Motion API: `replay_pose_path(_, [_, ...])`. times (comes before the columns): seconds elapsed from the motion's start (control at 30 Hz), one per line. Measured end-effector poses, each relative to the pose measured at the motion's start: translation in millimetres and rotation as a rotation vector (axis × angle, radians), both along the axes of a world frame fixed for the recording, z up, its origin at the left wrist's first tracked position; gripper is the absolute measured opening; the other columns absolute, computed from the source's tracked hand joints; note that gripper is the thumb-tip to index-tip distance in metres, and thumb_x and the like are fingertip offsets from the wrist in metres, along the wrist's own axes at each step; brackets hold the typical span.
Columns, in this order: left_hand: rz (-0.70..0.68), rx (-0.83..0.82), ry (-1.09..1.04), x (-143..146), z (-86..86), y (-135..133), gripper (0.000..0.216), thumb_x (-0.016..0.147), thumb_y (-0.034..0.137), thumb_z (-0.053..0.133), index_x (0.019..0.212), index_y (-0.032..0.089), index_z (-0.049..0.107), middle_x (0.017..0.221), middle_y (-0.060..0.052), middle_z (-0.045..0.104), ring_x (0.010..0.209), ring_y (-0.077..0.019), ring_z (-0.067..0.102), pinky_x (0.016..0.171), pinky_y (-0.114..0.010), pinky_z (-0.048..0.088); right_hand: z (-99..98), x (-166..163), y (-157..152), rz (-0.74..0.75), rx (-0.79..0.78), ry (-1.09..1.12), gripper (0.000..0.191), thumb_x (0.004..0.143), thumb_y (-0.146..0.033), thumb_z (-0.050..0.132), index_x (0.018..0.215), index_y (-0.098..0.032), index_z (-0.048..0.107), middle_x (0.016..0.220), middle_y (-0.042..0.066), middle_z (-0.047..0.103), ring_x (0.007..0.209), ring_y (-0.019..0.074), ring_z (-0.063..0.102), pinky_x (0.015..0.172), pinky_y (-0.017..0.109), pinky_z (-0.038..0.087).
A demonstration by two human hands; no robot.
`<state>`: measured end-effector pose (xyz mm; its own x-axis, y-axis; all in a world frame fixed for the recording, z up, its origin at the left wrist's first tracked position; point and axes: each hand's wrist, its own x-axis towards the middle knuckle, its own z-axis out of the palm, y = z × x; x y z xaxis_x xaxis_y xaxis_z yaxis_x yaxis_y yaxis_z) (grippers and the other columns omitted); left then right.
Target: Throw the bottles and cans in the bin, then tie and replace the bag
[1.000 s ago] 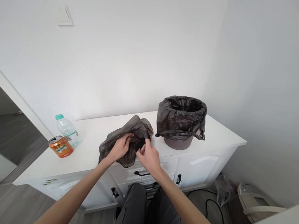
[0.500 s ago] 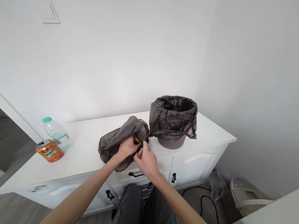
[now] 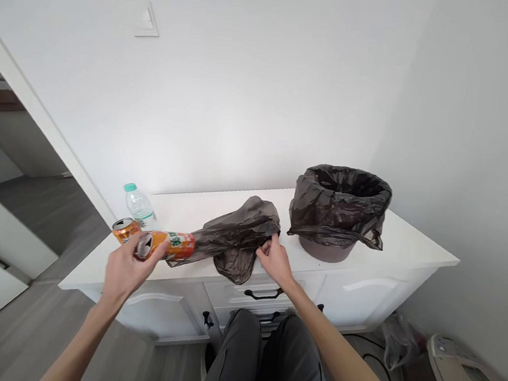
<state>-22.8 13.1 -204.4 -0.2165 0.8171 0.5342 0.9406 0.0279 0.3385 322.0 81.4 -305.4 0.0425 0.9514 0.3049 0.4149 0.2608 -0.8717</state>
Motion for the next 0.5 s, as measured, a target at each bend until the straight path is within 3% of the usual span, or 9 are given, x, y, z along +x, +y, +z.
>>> replay_pose_path(0.13, [0.214, -0.051, -0.037, -55, -1.8, -11, 0.053, 0.076, 0.076, 0.065, 0.089, 0.025, 0.064, 0.082, -0.005, 0.073, 0.075, -0.0275, 0.067, 0.062, -0.031, 0.042, -10.6, -5, 9, -0.010, -0.031, -0.051, 0.022, 0.079, -0.037, 0.051, 0.092, -0.028, 0.036, 0.067, -0.006, 0.060, 0.060, 0.0208, 0.061, 0.062, 0.031, 0.042])
replay_pose_path(0.23, [0.332, -0.124, -0.078, -81, -3.2, -11, 0.059, 0.071, 0.080, 0.066, 0.088, 0.024, 0.063, 0.089, -0.009, 0.074, 0.083, -0.0333, 0.068, 0.063, -0.034, 0.043, -19.8, -6, 12, -0.043, -0.022, -0.120, 0.020, 0.080, -0.036, 0.051, 0.089, -0.028, 0.035, 0.069, -0.005, 0.062, 0.063, 0.0213, 0.061, 0.064, 0.031, 0.041])
replay_pose_path(0.5, [0.438, -0.236, -0.128, -99, 2.1, 6, 0.059, 0.070, 0.080, 0.064, 0.086, 0.023, 0.060, 0.089, -0.012, 0.072, 0.089, -0.0388, 0.068, 0.068, -0.041, 0.048, -30.0, -4, 13, -0.033, -0.033, -0.211, 0.016, 0.085, -0.035, 0.051, 0.089, -0.028, 0.037, 0.071, -0.004, 0.063, 0.066, 0.0210, 0.061, 0.064, 0.031, 0.039])
